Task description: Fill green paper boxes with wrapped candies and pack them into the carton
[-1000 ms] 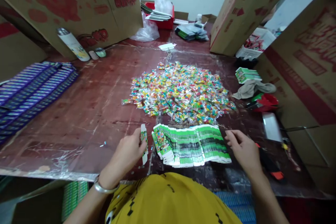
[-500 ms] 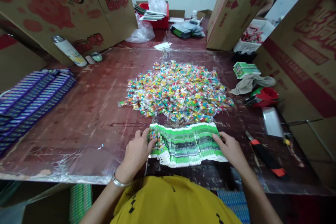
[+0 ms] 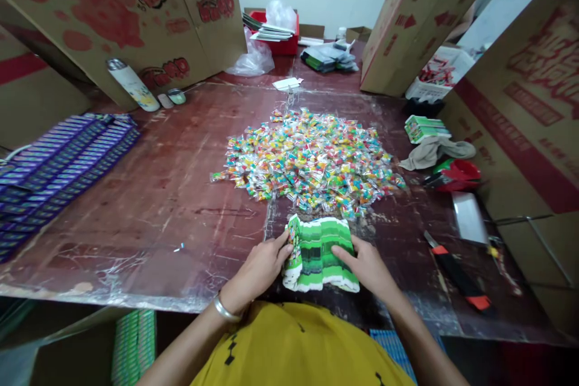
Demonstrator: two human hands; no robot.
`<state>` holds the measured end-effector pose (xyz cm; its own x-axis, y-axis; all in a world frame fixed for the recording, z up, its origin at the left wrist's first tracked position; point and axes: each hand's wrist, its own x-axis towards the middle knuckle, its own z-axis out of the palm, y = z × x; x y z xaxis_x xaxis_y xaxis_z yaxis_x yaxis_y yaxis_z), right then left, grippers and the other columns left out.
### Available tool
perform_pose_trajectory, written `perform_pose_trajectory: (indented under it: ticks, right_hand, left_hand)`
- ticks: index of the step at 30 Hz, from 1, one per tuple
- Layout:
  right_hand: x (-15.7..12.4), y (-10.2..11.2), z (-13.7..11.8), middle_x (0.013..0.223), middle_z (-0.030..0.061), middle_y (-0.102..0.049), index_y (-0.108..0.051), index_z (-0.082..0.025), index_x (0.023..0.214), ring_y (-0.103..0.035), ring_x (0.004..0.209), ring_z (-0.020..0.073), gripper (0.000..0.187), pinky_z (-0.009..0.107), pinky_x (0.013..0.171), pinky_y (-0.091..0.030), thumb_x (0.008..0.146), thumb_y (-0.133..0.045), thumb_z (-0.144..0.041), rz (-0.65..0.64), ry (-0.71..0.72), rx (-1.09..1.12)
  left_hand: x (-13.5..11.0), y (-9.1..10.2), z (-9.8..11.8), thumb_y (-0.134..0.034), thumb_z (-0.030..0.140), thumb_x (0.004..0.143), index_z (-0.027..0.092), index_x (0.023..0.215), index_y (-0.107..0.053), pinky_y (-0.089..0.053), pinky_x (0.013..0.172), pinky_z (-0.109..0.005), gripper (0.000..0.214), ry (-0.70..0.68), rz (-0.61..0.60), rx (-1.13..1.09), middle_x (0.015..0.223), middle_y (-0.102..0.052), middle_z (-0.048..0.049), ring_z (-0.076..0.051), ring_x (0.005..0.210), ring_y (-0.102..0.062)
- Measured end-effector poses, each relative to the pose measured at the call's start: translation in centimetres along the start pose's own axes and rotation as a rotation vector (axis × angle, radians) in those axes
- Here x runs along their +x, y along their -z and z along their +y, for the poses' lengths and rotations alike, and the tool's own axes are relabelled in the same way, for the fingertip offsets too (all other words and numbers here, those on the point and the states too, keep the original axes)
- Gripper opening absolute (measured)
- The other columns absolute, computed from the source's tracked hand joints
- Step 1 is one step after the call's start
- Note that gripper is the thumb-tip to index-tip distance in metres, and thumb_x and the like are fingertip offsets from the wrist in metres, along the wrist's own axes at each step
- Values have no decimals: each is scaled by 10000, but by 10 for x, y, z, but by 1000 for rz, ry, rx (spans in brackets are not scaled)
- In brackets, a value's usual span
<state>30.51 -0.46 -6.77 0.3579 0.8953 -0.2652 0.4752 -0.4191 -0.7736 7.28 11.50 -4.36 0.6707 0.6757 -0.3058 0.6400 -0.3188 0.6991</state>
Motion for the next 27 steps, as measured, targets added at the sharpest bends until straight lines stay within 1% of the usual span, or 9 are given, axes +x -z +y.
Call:
perform_pose_trajectory:
  ticks: [5,10,13,16,18,20,22,24,27]
  right_hand:
    - [-3,-15,-5,916,85,-738,-692,-156,1043,-678,825,283,370,381,739,-530,788,-658,-421,-42,5,198]
    - [-5,-19,-11,964,102,-736,-697,-146,1044,-681,868,300,387,404,764,-531,772,-680,-421,-49,16,216]
    - [-4,-16,-16,950,91,-739,-705,-153,1027,-679,872,306,380,411,768,-528,772,-673,-433,-67,33,195]
    - [-4,-14,-20,948,85,-740,-710,-164,1021,-673,880,312,375,413,776,-522,791,-645,-452,-73,61,147]
    - [-3,-13,-21,965,91,-736,-705,-162,1038,-668,898,318,395,410,782,-515,815,-612,-475,-61,76,118]
    - [-4,-15,-21,979,96,-733,-699,-160,1049,-666,904,317,414,401,777,-507,841,-573,-495,-46,85,91]
    - [-4,-18,-21,975,94,-732,-697,-166,1037,-667,889,311,412,388,762,-499,859,-545,-505,-27,86,55]
    - [-3,-23,-21,960,87,-734,-698,-179,1019,-670,872,304,399,370,743,-491,869,-530,-509,-11,85,18]
    - [-2,-31,-21,941,78,-736,-697,-191,997,-673,862,298,385,349,725,-481,880,-523,-513,15,80,9]
  left_hand:
    - [-1,14,-12,-398,497,928,197,1414,-427,-514,602,-265,572,46,-190,-392,741,-671,-15,-166,611,-639]
    - [8,24,-20,-490,553,870,167,1308,-545,-513,581,-244,586,30,-279,-483,787,-669,-26,-150,618,-637]
    - [17,33,-20,-472,608,854,137,1087,-656,-479,530,-233,557,46,-347,-410,759,-678,-50,-174,619,-640]
    - [25,39,-17,-533,631,803,152,794,-696,-426,506,-231,507,-16,-227,-202,631,-650,-38,-164,536,-594]
    - [26,40,-14,-611,590,764,166,914,-706,-405,490,-232,459,-45,-176,-163,600,-641,-17,-154,480,-565]
    - [24,38,-12,-610,567,773,159,1175,-621,-399,459,-234,572,7,-237,-221,584,-638,-1,-162,441,-567]
    - [21,36,-10,-541,574,821,147,1287,-537,-409,458,-237,632,42,-295,-239,605,-653,-9,-176,453,-595]
    - [17,34,-8,-479,573,861,166,1234,-583,-441,537,-252,562,-17,-240,-147,752,-706,-56,-201,586,-652]
    - [12,31,-7,-432,544,896,174,1016,-683,-444,670,-283,463,-107,-82,32,939,-720,-108,-248,811,-665]
